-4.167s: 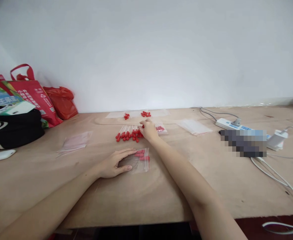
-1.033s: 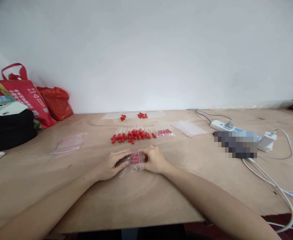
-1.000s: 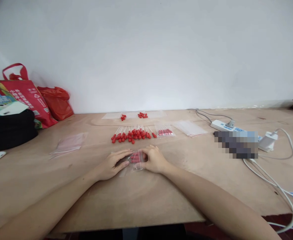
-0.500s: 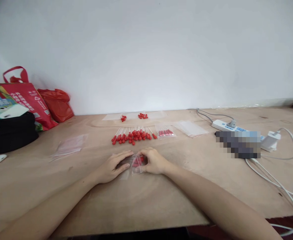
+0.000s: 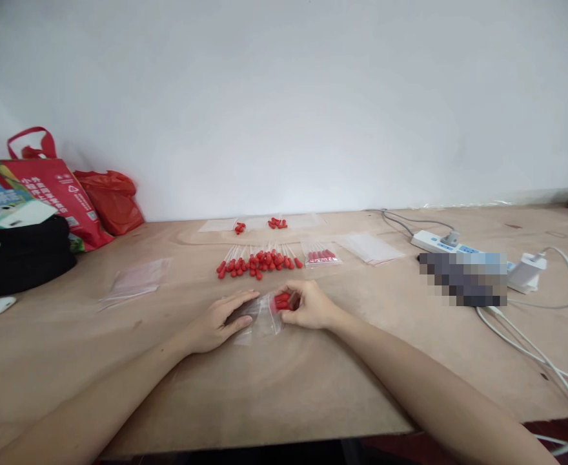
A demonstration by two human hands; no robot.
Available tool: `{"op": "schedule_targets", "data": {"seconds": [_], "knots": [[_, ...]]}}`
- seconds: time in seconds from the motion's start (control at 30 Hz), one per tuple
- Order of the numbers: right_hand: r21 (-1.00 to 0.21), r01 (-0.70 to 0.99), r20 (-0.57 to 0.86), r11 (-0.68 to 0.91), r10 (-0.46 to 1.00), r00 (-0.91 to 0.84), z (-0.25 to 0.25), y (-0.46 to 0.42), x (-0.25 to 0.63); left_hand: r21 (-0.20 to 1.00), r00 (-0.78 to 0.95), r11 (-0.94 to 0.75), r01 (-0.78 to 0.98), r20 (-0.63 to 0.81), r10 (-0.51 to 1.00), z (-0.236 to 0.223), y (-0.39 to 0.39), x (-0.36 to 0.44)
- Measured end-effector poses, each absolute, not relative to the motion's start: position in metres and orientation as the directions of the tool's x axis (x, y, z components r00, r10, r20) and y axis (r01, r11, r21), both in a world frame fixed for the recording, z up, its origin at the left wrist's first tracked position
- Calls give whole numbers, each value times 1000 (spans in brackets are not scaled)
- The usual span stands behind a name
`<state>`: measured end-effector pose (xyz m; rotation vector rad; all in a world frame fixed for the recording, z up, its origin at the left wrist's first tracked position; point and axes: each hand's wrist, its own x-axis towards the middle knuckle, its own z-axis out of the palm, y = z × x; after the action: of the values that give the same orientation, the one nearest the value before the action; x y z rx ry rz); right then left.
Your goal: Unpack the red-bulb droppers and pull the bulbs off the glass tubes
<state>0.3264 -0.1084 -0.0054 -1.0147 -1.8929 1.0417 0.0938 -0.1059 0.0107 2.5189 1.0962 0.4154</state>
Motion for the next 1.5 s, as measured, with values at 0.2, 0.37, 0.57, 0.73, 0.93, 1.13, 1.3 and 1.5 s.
{"op": "schedule_targets", "data": {"seconds": [0.2, 0.37, 0.57, 0.73, 0.93, 1.13, 1.3, 1.5], "knots": [[-999, 28, 27, 41, 921, -389, -3, -98, 338, 428, 634, -600, 675, 78, 769, 14, -108, 94], [-995, 35, -97, -91, 921, -377, 12, -88, 366, 434, 638, -600, 672, 70, 766, 14, -106, 93], [-999, 37, -6, -2, 993, -118, 33, -61, 416, 442, 651, -603, 664, 55, 757, 16, -107, 90], [-756, 446, 559, 479, 827, 61, 17, -27, 392, 447, 657, -612, 652, 69, 750, 16, -106, 88], [43, 853, 602, 520, 668, -437, -4, -12, 349, 468, 617, -611, 638, 165, 770, 17, -101, 86], [273, 795, 439, 541, 665, -604, -7, -18, 345, 421, 445, -514, 747, 258, 858, 11, -90, 85], [158, 876, 583, 456, 673, -455, -6, -31, 356, 408, 333, -378, 831, 179, 926, 11, -86, 82], [-227, 858, 684, 461, 702, -196, -11, -59, 375, 480, 342, -338, 810, 82, 936, 11, -87, 83]]}}
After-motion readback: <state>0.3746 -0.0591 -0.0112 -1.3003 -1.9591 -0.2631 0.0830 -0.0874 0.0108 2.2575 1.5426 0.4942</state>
